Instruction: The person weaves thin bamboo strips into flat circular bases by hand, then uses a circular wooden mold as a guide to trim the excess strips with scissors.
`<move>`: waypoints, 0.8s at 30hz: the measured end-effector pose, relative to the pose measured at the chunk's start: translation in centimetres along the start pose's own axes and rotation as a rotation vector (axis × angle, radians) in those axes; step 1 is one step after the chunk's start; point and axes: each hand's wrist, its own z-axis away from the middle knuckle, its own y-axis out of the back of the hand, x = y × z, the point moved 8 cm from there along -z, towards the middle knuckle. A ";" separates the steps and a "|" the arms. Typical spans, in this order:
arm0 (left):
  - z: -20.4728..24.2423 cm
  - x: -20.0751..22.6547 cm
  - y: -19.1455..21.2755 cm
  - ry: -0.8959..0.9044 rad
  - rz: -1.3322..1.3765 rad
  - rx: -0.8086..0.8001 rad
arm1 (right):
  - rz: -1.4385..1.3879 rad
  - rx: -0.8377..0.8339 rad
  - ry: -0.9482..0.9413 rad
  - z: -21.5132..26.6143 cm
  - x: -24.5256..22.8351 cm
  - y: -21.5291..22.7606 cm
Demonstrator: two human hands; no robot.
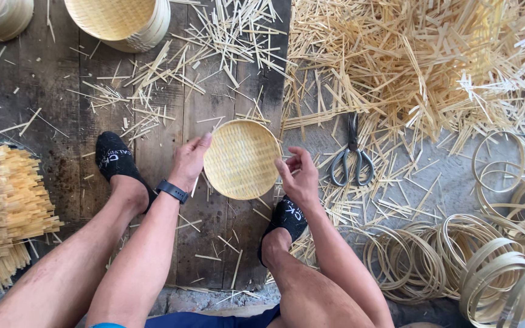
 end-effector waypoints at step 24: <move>11.0 7.5 -2.3 -0.965 -0.884 0.553 | 0.301 0.059 -0.042 -0.2 -1.0 -0.6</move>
